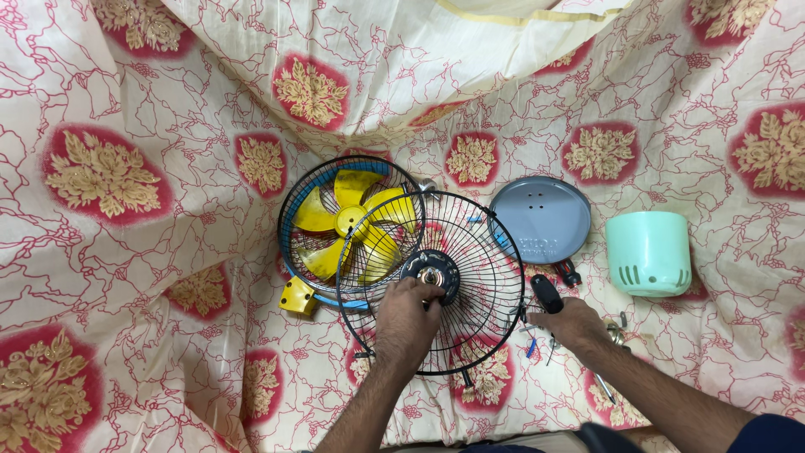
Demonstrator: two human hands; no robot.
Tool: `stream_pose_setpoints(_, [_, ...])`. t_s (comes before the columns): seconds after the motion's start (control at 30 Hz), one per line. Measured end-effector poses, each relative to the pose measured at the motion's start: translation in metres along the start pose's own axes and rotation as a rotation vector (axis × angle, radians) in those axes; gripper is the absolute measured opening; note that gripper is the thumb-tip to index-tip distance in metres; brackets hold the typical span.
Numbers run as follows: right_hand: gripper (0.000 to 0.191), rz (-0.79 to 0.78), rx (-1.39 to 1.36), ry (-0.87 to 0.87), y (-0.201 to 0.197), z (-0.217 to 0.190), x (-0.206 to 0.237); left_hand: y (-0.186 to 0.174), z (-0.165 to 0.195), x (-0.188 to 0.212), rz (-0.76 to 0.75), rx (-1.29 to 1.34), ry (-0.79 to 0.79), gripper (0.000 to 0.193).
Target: The person works on a disassembled table fan laid on a bed, holding the front grill and using a screwdriver-style tool on the central hub to loosen and remove the blade nut and reposition components. They repeatedly turn the tool with both hands while steadying the fan guard and motor housing.
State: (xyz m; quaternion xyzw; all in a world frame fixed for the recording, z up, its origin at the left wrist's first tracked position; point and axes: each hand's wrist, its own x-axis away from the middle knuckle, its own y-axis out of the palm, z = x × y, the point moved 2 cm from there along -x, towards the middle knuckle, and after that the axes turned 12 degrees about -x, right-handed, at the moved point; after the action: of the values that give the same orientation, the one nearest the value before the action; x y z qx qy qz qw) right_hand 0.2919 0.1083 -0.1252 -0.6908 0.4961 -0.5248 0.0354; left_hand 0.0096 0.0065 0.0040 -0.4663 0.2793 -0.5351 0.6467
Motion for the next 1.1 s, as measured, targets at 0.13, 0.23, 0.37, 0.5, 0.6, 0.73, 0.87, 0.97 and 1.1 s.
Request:
stream_pose_setpoints(0.13, [0.049, -0.001, -0.007, -0.009, 0.0, 0.001, 0.0, 0.002, 0.0, 0.001, -0.041, 0.034, -0.062, 0.026])
stream_pose_setpoints(0.23, [0.05, 0.01, -0.006, -0.023, 0.0, 0.001, 0.0, 0.0, -0.002, 0.002, -0.067, 0.009, -0.158, 0.028])
stream_pose_setpoints(0.37, [0.051, 0.006, 0.001, -0.025, -0.001, 0.001, 0.001, 0.001, -0.002, 0.002, 0.017, 0.007, -0.05, 0.022])
stream_pose_setpoints(0.5, [0.051, 0.015, -0.003, -0.023, -0.001, 0.002, 0.0, 0.003, -0.003, 0.004, 0.03, 0.001, -0.081, 0.027])
stream_pose_setpoints(0.6, [0.05, 0.003, 0.005, -0.011, 0.0, 0.001, 0.0, 0.003, -0.002, 0.001, 0.004, -0.016, -0.159, 0.054])
stream_pose_setpoints(0.73, [0.039, -0.008, -0.063, -0.034, 0.0, -0.007, 0.008, 0.0, 0.003, -0.008, 0.054, -0.039, -0.117, 0.09])
stream_pose_setpoints(0.87, [0.035, 0.073, -0.217, -0.107, -0.023, -0.025, 0.028, 0.009, 0.003, -0.012, -0.062, -0.042, -0.126, 0.098])
stream_pose_setpoints(0.97, [0.034, 0.084, -0.434, -0.215, -0.05, -0.055, 0.051, 0.014, 0.001, -0.01, -0.037, -0.019, -0.107, 0.098])
stream_pose_setpoints(1.1, [0.029, 0.059, -0.654, -0.473, -0.093, -0.118, 0.091, 0.018, -0.001, -0.01, -0.008, -0.011, -0.084, 0.096])
